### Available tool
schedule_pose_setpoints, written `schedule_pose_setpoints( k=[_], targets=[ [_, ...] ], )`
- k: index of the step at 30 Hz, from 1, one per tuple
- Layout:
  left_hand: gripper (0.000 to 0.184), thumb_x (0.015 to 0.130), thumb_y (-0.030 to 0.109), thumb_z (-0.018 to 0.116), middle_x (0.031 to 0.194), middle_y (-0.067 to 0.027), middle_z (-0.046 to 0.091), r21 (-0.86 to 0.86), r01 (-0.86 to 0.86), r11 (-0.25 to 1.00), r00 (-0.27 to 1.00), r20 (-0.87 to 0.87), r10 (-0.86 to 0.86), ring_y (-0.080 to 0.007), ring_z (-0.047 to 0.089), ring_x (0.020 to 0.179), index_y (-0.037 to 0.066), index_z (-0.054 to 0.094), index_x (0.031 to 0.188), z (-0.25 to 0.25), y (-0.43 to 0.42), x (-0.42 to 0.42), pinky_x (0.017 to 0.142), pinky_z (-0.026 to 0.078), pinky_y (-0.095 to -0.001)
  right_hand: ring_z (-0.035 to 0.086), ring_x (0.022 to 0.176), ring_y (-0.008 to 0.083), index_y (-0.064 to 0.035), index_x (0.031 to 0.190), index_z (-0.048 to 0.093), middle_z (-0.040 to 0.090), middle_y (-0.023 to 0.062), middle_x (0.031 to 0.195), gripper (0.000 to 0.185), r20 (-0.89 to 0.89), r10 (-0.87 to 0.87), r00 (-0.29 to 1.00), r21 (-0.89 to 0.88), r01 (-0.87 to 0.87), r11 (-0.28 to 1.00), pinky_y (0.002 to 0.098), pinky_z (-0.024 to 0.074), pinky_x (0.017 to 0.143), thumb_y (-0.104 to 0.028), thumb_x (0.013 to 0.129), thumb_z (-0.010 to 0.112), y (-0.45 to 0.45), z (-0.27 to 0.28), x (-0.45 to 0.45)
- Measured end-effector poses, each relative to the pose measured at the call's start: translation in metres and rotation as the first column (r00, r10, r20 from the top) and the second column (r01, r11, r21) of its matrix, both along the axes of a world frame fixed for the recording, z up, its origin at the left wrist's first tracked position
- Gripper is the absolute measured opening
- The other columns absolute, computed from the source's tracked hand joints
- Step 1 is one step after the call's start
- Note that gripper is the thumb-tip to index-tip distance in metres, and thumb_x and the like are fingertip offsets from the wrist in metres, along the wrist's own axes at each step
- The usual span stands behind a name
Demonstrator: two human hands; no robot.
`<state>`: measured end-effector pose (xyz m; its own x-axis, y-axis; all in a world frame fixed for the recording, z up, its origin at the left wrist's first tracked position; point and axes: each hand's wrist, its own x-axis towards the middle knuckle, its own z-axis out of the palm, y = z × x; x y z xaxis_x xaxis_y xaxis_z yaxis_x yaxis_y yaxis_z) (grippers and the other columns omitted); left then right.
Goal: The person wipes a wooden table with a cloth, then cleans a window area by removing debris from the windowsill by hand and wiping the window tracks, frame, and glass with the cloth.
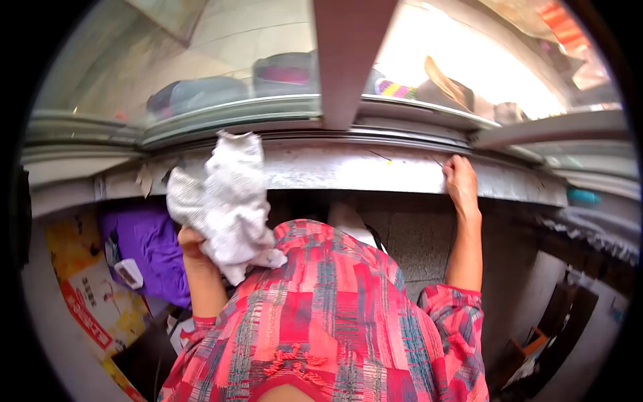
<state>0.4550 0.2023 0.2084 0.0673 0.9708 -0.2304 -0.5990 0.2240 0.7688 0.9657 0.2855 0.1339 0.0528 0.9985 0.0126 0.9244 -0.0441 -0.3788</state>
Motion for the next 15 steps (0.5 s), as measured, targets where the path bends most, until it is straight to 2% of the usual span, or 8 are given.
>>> schedule_pose_setpoints(
  k=[1, 2, 3, 5, 7, 9, 12, 15],
  targets=[
    [0.077, 0.059, 0.014, 0.068, 0.120, -0.0168, 0.057, 0.003, -0.013, 1.000, 1.000, -0.007, 0.013, -0.0285, 0.057, 0.109, -0.005, 0.044, 0.129, 0.004, 0.002, 0.004, 0.097, 0.043, -0.0382, 0.055, 0.079, 0.0362, -0.0032, 0.083, 0.054, 0.055, 0.0166, 0.081, 0.008, 0.126, 0.057, 0.990, -0.016, -0.056, 0.998, 0.0430, 0.0432, 0.069, -0.010, 0.081, 0.058, 0.001, 0.008, -0.006],
    [0.057, 0.061, 0.009, 0.066, 0.106, -0.0143, 0.064, -0.052, -0.038, 0.998, 0.998, -0.059, 0.035, -0.0238, 0.062, 0.097, -0.006, 0.057, 0.114, 0.015, 0.006, 0.007, 0.089, 0.047, -0.0345, 0.055, 0.080, 0.0359, -0.0032, 0.083, 0.052, 0.055, 0.0162, 0.082, 0.008, 0.235, 0.120, 0.965, -0.008, -0.121, 0.993, 0.0438, 0.0426, 0.069, -0.010, 0.082, 0.057, 0.000, 0.017, -0.017],
    [0.036, 0.064, 0.004, 0.065, 0.092, -0.0111, 0.068, -0.045, -0.049, 0.998, 0.997, -0.070, 0.046, -0.0189, 0.065, 0.084, -0.005, 0.065, 0.098, 0.011, 0.006, 0.004, 0.080, 0.050, -0.0310, 0.054, 0.080, 0.0359, -0.0031, 0.086, 0.052, 0.054, 0.0146, 0.083, 0.006, 0.205, 0.155, 0.966, -0.008, -0.157, 0.988, 0.0428, 0.0425, 0.071, -0.007, 0.083, 0.056, -0.002, 0.024, -0.026],
    [0.031, 0.067, 0.003, 0.068, 0.091, -0.0113, 0.068, -0.032, -0.121, 0.992, 0.992, -0.025, 0.120, -0.0177, 0.065, 0.080, -0.005, 0.066, 0.097, 0.012, 0.002, -0.002, 0.076, 0.051, -0.0298, 0.058, 0.078, 0.0288, -0.0027, 0.087, 0.052, 0.057, 0.0115, 0.083, 0.004, 0.140, 0.324, 0.936, 0.083, -0.338, 0.938, 0.0375, 0.0458, 0.069, -0.004, 0.085, 0.056, -0.007, 0.052, -0.066],
    [0.032, 0.066, 0.004, 0.069, 0.091, -0.0114, 0.068, 0.008, -0.161, 0.987, 0.987, -0.006, 0.161, -0.0183, 0.065, 0.081, -0.005, 0.066, 0.097, 0.010, -0.006, -0.014, 0.078, 0.051, -0.0306, 0.061, 0.074, 0.0186, -0.0010, 0.087, 0.053, 0.061, 0.0085, 0.079, 0.001, -0.261, 0.236, 0.936, -0.088, -0.267, 0.960, 0.0295, 0.0481, 0.065, -0.001, 0.088, 0.054, -0.014, 0.081, -0.121],
    [0.032, 0.066, 0.005, 0.070, 0.091, -0.0112, 0.068, -0.005, -0.256, 0.967, 0.967, -0.013, 0.256, -0.0189, 0.065, 0.083, -0.005, 0.066, 0.097, 0.016, -0.012, -0.029, 0.080, 0.051, -0.0309, 0.063, 0.064, 0.0128, 0.0005, 0.085, 0.055, 0.064, 0.0065, 0.076, 0.002, -0.454, 0.354, 0.818, -0.034, -0.413, 0.910, 0.0243, 0.0499, 0.060, 0.002, 0.084, 0.057, -0.018, 0.090, -0.180],
    [0.035, 0.068, 0.009, 0.071, 0.095, -0.0106, 0.067, -0.046, -0.369, 0.928, 0.929, -0.044, 0.367, -0.0186, 0.064, 0.086, -0.004, 0.065, 0.100, 0.014, -0.019, -0.051, 0.083, 0.049, -0.0307, 0.065, 0.064, 0.0106, -0.0017, 0.094, 0.060, 0.066, 0.0057, 0.080, 0.011, -0.612, 0.362, 0.704, 0.007, -0.453, 0.892, 0.0218, 0.0490, 0.056, 0.005, 0.087, 0.056, -0.013, 0.092, -0.273],
    [0.037, 0.070, 0.013, 0.071, 0.096, -0.0096, 0.066, -0.097, -0.517, 0.850, 0.854, -0.115, 0.507, -0.0171, 0.062, 0.086, -0.004, 0.064, 0.102, 0.009, -0.024, -0.085, 0.083, 0.048, -0.0298, 0.063, 0.062, 0.0119, -0.0012, 0.093, 0.063, 0.066, 0.0076, 0.083, 0.014, -0.640, 0.507, 0.578, 0.146, -0.556, 0.818, 0.0226, 0.0495, 0.055, 0.007, 0.085, 0.056, 0.001, 0.091, -0.364]
  ],
)
